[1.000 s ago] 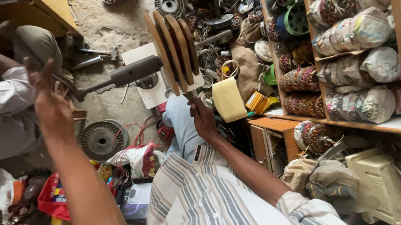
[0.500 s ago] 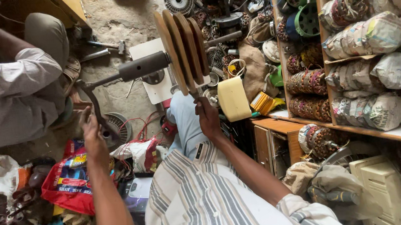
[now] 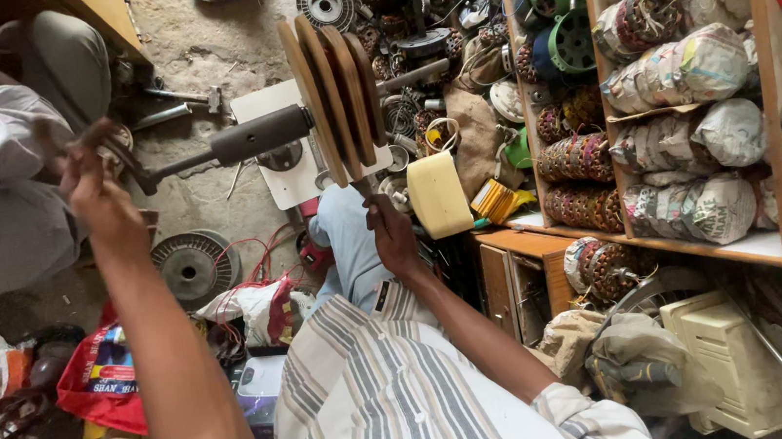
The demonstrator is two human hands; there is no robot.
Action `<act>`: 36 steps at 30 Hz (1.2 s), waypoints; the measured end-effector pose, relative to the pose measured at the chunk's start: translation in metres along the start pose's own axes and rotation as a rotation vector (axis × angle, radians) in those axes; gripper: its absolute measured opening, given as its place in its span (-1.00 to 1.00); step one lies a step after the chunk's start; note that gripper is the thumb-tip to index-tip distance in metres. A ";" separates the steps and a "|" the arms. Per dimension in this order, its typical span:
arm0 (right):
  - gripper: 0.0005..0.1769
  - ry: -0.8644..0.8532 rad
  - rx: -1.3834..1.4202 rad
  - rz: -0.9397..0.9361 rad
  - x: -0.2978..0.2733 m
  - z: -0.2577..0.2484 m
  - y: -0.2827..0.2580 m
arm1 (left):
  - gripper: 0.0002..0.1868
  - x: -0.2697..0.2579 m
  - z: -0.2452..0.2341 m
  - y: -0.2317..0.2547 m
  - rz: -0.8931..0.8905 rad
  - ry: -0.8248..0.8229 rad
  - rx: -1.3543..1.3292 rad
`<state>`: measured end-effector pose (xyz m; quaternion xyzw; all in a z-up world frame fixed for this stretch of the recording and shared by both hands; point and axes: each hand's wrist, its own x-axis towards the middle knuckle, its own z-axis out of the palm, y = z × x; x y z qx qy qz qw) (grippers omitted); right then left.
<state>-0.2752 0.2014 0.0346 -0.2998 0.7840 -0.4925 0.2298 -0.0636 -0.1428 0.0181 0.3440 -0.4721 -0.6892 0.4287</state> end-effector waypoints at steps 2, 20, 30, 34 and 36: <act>-0.78 0.022 -0.019 -0.013 0.003 0.001 0.002 | -0.57 0.019 -0.007 -0.028 -0.192 0.044 0.179; -0.77 0.012 0.035 -0.010 0.000 0.004 0.000 | -0.60 -0.098 0.014 0.060 0.169 -0.043 0.076; -0.78 -0.022 0.367 0.166 -0.003 0.014 0.035 | -0.52 0.035 -0.009 -0.044 -0.211 0.060 0.188; -0.79 -0.068 0.465 0.225 -0.008 0.021 0.051 | -0.48 -0.009 -0.025 -0.118 -0.405 0.242 0.092; -0.79 -0.075 0.464 0.255 -0.007 0.023 0.053 | -0.48 -0.048 -0.030 -0.121 -0.427 0.281 0.075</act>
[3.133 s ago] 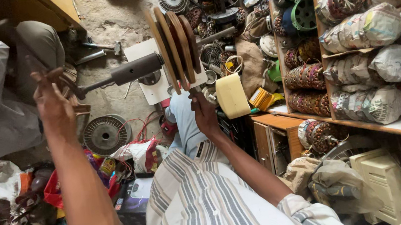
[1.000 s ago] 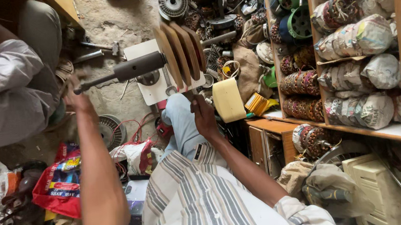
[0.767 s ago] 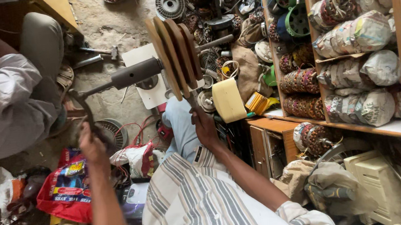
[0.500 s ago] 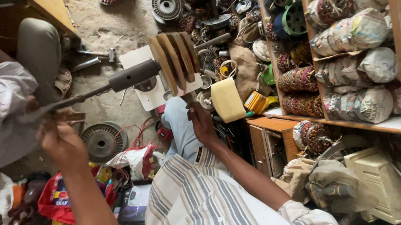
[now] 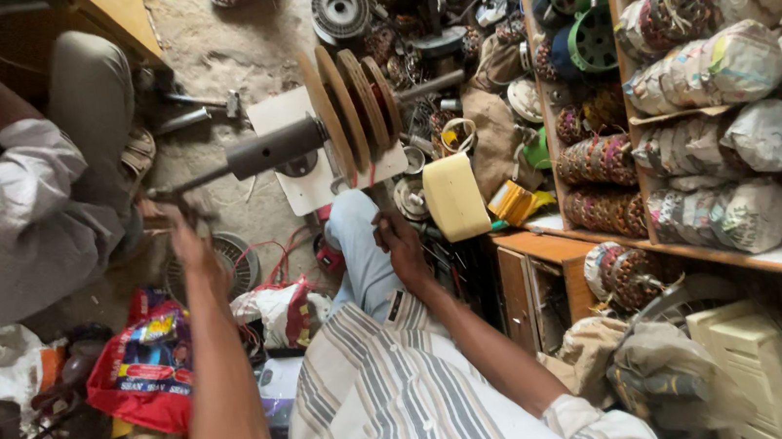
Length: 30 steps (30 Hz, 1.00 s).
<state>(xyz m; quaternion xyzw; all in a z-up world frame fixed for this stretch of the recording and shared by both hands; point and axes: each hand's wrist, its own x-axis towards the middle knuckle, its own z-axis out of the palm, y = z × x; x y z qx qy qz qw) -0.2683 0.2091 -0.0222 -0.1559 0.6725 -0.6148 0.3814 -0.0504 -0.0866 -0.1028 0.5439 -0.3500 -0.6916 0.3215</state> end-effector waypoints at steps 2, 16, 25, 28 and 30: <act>-0.79 0.012 0.001 0.035 0.000 -0.001 -0.002 | -0.54 -0.048 -0.015 0.004 0.002 0.004 0.054; -0.80 0.016 -0.010 -0.077 0.021 0.004 -0.013 | -0.62 -0.095 0.055 0.179 0.570 -0.242 -0.151; -0.80 -0.003 -0.072 -0.135 0.021 0.011 -0.019 | -0.47 0.025 0.030 0.046 0.188 0.031 0.144; -0.80 0.017 -0.103 -0.104 0.018 0.007 -0.022 | -0.50 -0.018 0.009 0.014 -0.003 0.130 0.194; -0.80 0.023 -0.114 -0.086 0.014 0.003 -0.023 | -0.63 -0.062 -0.008 0.026 0.012 0.081 0.152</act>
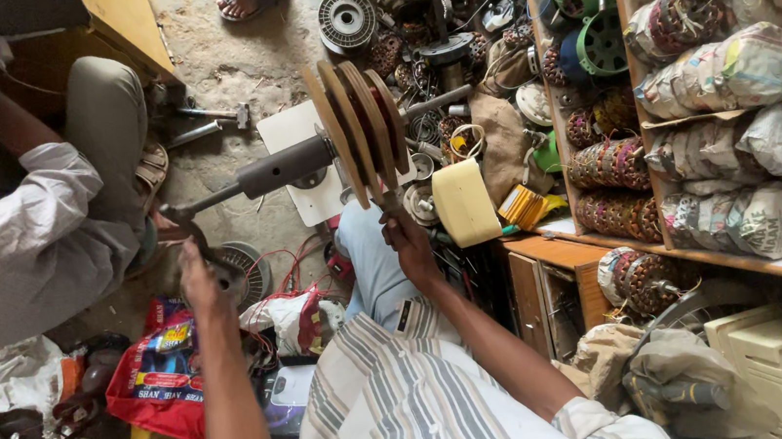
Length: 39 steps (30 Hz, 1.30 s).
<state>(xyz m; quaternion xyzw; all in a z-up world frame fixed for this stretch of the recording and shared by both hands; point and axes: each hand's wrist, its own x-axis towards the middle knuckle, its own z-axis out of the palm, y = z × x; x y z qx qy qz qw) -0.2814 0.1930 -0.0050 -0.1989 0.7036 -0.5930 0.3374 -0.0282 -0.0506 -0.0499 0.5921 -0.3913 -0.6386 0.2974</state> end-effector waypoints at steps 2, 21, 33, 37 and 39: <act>-0.79 -0.009 0.006 -0.002 -0.001 -0.003 -0.001 | -0.67 -0.043 -0.011 0.032 0.107 -0.176 -0.179; -0.83 -0.012 -0.136 0.018 0.000 -0.010 0.021 | -0.72 0.069 0.027 -0.025 0.266 -0.077 -0.185; -0.81 0.022 -0.130 -0.096 0.011 0.003 0.019 | -0.69 -0.107 -0.018 0.150 0.650 -0.212 0.635; -0.83 0.025 -0.091 -0.044 0.013 0.005 0.015 | -0.40 -0.061 0.010 0.176 0.490 -0.314 -0.275; -0.83 0.026 -0.083 -0.050 0.010 0.000 0.015 | -0.46 -0.033 0.020 0.173 0.715 -0.279 -0.039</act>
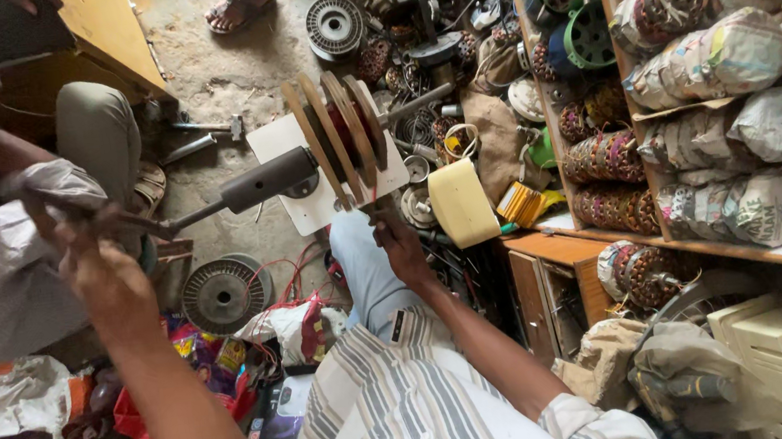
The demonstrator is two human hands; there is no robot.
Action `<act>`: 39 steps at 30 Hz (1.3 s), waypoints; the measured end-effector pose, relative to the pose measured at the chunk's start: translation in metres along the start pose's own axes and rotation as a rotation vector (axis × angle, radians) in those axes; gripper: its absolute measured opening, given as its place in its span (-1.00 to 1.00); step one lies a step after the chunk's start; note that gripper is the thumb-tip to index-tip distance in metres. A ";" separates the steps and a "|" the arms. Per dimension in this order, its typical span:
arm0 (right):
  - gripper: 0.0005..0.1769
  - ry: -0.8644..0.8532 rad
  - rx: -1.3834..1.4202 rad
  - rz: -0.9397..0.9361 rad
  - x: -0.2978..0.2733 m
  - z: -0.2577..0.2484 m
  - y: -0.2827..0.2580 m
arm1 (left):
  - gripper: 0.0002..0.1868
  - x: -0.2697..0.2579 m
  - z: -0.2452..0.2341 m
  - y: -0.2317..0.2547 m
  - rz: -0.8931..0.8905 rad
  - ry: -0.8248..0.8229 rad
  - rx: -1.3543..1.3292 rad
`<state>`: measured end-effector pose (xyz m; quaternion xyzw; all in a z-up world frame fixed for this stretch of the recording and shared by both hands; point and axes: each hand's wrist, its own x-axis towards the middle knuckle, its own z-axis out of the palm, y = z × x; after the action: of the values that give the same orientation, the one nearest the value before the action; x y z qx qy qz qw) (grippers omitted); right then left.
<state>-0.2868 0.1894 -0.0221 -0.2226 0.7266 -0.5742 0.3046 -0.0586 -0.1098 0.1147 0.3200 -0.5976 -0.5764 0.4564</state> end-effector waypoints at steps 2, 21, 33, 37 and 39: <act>-0.84 0.001 0.023 -0.017 -0.001 -0.002 0.002 | -0.59 0.022 -0.001 -0.030 0.377 -0.201 0.511; -0.87 -0.039 -0.038 -0.065 -0.001 -0.009 0.000 | -0.55 -0.079 -0.016 -0.024 -0.401 0.064 0.138; -0.82 -0.090 0.067 -0.043 0.001 -0.011 0.012 | -0.60 0.012 -0.013 -0.107 -0.395 0.091 0.005; -0.81 -0.120 0.071 -0.012 -0.003 -0.007 0.031 | -0.59 -0.014 -0.016 -0.186 -0.627 0.246 -0.050; -0.82 -0.128 0.041 0.039 -0.004 -0.011 0.037 | -0.57 -0.048 -0.011 -0.203 -0.668 0.300 -0.054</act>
<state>-0.2902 0.2088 -0.0552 -0.2386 0.6978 -0.5675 0.3661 -0.0596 -0.0971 -0.0935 0.5663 -0.3712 -0.6556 0.3340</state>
